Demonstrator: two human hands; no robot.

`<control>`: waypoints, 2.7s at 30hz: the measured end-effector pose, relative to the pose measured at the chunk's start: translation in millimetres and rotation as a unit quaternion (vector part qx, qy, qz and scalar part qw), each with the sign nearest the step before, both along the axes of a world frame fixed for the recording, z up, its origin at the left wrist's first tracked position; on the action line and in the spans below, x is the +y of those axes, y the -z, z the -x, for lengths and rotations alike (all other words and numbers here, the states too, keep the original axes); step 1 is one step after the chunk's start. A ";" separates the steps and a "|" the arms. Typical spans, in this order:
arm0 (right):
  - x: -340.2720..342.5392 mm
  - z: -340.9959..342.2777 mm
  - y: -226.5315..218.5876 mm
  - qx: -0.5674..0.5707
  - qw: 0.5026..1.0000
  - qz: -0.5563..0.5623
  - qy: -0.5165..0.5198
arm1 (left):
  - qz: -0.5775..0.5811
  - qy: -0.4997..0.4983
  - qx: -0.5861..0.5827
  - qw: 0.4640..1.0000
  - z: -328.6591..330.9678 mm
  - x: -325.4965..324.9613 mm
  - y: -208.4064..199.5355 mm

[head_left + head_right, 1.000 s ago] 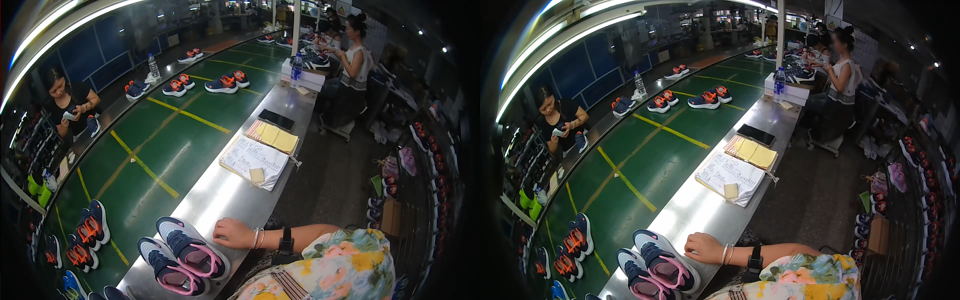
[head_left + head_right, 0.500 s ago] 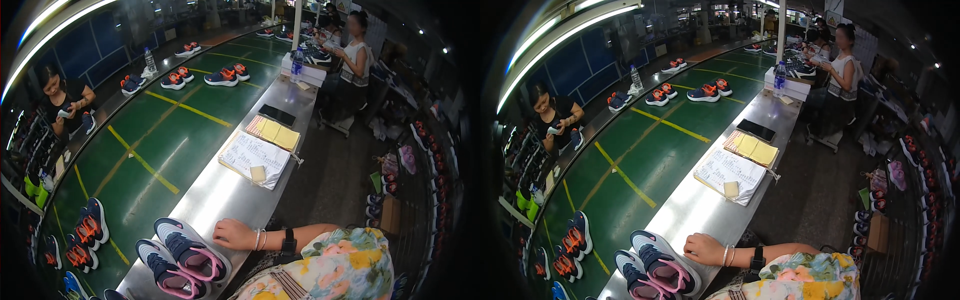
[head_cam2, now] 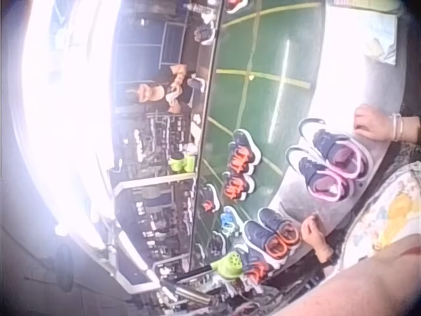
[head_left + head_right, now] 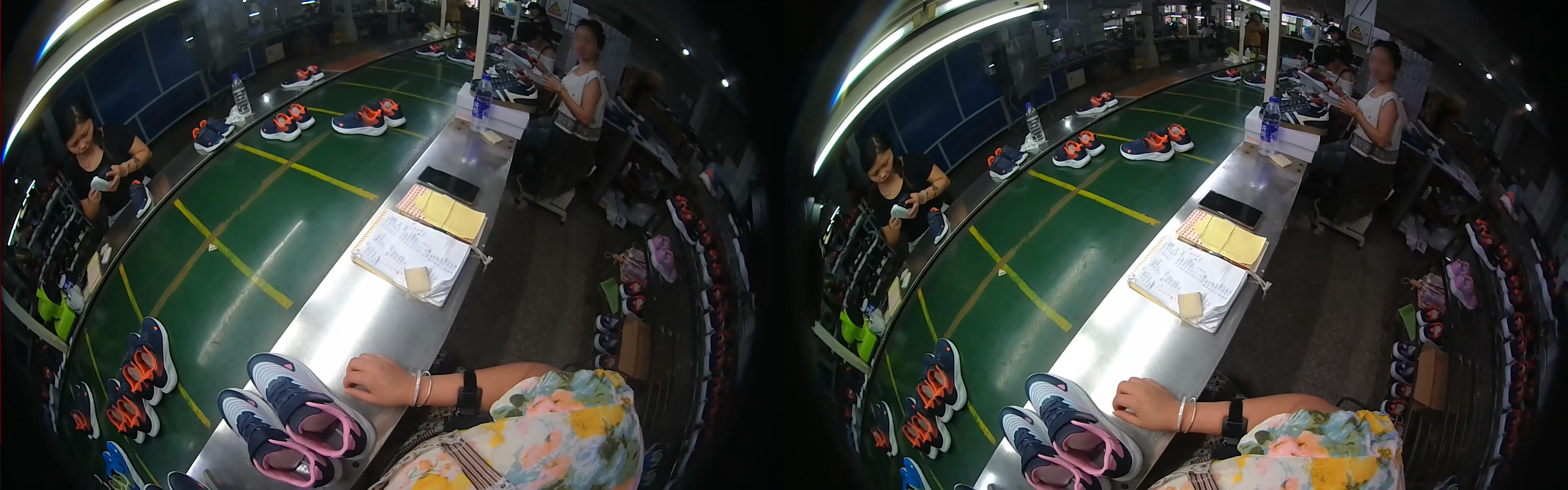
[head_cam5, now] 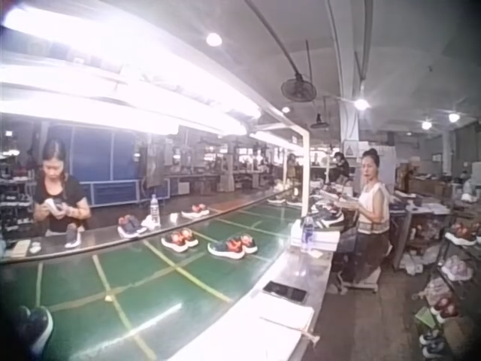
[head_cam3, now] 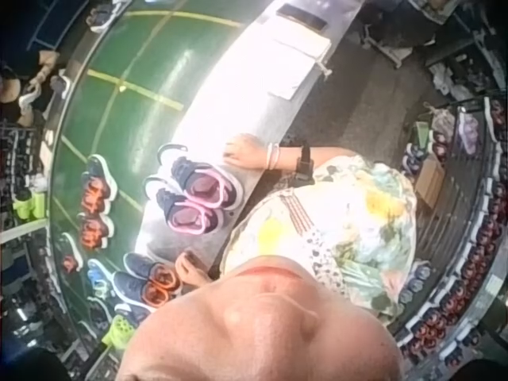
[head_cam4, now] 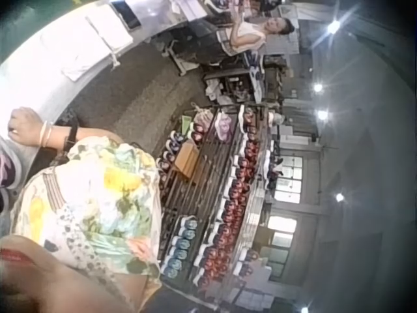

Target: Checking manufactured shoes for defects and quality standards on a production line.

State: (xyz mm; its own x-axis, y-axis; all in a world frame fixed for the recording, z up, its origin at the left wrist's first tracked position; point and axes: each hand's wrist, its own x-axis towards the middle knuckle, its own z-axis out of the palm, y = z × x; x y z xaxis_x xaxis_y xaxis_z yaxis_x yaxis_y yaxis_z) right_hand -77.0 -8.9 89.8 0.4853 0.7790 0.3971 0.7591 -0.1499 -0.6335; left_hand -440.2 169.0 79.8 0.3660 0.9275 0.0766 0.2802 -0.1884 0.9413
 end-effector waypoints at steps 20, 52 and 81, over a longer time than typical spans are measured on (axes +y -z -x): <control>0.5 1.9 2.1 -0.011 1.000 0.001 0.011 | 0.031 -0.020 -0.010 0.999 -3.1 -5.9 -8.3; 0.3 5.3 5.7 0.025 0.997 0.013 -0.072 | -0.228 -0.059 0.132 0.963 -57.8 -22.9 -1.5; -7.3 6.2 -20.0 0.015 0.980 0.185 -0.068 | -0.205 -0.069 0.131 0.968 -60.3 -26.8 3.1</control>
State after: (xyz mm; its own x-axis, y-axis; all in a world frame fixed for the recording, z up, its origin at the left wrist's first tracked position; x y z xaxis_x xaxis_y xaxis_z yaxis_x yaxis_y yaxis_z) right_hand -83.3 -16.2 109.8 0.3743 0.9253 0.0612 0.7695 -0.2731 -0.5774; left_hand -379.9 142.2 76.7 0.2984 0.8802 0.3691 0.5483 -0.4746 0.6886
